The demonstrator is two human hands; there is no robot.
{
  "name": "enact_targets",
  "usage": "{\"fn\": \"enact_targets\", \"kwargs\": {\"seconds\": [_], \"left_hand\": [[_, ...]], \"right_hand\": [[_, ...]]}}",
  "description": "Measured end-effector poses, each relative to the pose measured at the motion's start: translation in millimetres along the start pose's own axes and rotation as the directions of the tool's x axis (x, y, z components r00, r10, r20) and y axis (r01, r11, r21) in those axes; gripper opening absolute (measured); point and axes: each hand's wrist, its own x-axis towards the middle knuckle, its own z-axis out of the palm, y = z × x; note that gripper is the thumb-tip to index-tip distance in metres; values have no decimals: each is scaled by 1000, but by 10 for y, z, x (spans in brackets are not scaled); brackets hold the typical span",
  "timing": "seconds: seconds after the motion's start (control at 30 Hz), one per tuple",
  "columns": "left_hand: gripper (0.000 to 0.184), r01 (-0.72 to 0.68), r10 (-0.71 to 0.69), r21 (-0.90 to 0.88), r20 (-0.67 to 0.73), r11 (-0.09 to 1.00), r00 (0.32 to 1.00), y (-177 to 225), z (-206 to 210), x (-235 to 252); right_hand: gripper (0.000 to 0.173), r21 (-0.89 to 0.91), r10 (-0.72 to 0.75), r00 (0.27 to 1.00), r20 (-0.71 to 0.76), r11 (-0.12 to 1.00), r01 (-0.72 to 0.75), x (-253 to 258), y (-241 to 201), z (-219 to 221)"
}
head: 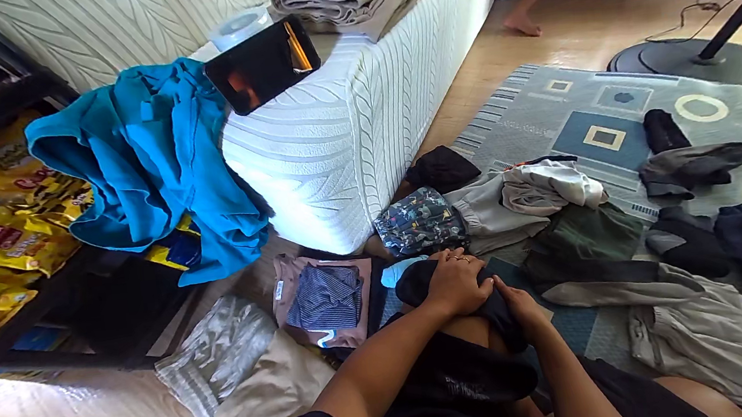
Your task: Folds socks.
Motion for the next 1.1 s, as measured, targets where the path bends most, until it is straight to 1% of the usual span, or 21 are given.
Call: {"fn": "enact_targets", "kwargs": {"seconds": [0.3,0.47,0.77,1.0,1.07,1.1], "left_hand": [[49,3,-3,7,3,1000,1000,8,-10,-4],[49,1,-1,6,-6,1000,1000,-1,7,8],[49,5,-5,14,9,1000,1000,6,-7,12],[50,14,-15,10,11,1000,1000,10,-7,17],[49,26,-26,11,14,1000,1000,10,-13,24],[49,29,-29,7,13,1000,999,7,-17,25]], "right_hand": [[55,19,-4,1000,-1,1000,4,26,38,1],[56,-7,-6,1000,4,1000,6,31,40,-2],[55,-1,-19,1000,4,1000,19,30,44,-5],[56,-9,0,1000,6,1000,0,57,54,-16],[54,-46,-3,999,-32,999,2,69,44,-21],[51,-91,-29,997,-76,996,22,46,2,-26]]}}
